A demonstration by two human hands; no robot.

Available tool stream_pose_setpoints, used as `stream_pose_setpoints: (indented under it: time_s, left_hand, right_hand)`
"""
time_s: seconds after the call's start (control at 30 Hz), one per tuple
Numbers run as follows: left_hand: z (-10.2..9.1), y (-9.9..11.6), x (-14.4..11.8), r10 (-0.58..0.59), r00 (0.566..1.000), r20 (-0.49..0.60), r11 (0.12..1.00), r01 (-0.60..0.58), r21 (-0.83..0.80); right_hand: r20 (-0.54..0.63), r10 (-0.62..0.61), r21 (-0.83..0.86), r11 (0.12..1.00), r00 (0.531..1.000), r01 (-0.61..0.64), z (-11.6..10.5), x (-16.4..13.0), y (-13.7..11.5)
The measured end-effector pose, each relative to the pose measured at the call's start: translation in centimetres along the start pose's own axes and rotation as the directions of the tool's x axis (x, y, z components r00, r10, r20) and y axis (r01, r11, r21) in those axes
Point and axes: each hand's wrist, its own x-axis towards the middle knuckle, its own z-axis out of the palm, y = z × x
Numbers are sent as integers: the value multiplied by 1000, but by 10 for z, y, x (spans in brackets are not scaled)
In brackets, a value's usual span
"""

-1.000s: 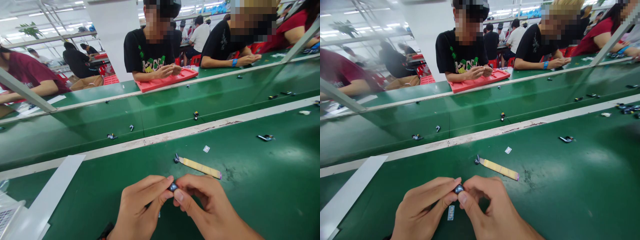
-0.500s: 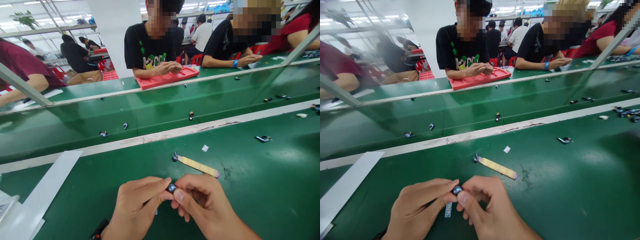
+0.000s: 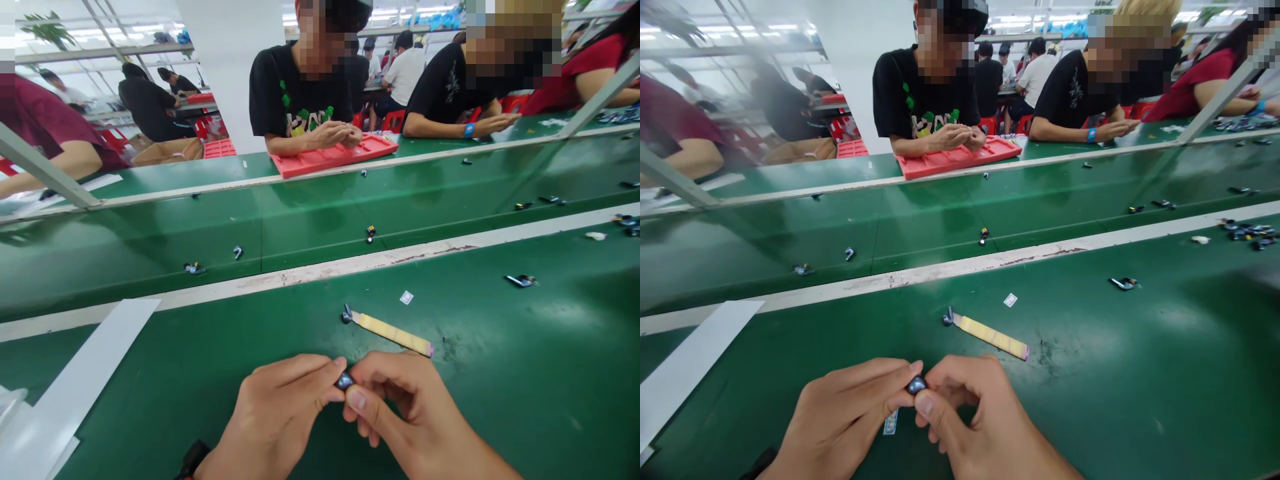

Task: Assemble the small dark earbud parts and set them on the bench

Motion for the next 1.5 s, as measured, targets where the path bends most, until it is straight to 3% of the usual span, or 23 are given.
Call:
stream_pose_setpoints:
  time_s: [0.23,0.5,0.7,0.87,1.03,1.23,1.37,1.5]
  left_hand:
    - [4,-7,-6,26,996,80,999,-23,-34]
    - [8,-10,-10,-14,979,204,992,39,-122]
    - [11,-4,-9,-156,981,119,967,176,-183]
    - [11,0,-6,-158,984,87,952,175,-249]
    - [12,2,-7,-208,968,139,927,240,-289]
    - [16,-1,-15,-133,982,131,905,175,-387]
    - [17,-2,-17,-109,981,160,943,153,-296]
    - [20,-1,-15,-126,986,110,967,147,-209]
  right_hand:
    - [2,28,-34,999,1000,-27,-2,0,3]
    - [12,63,-150,987,998,-60,-7,-8,7]
    - [3,34,-64,997,999,-34,-8,-10,0]
    - [4,14,72,997,1000,-14,-6,-10,0]
    - [-13,-7,47,999,1000,7,-7,-10,2]
    - [-41,-36,-31,999,999,34,-8,-9,3]
    - [-47,-5,54,999,999,8,-8,-8,3]
    - [-60,3,140,990,998,5,-7,-7,6]
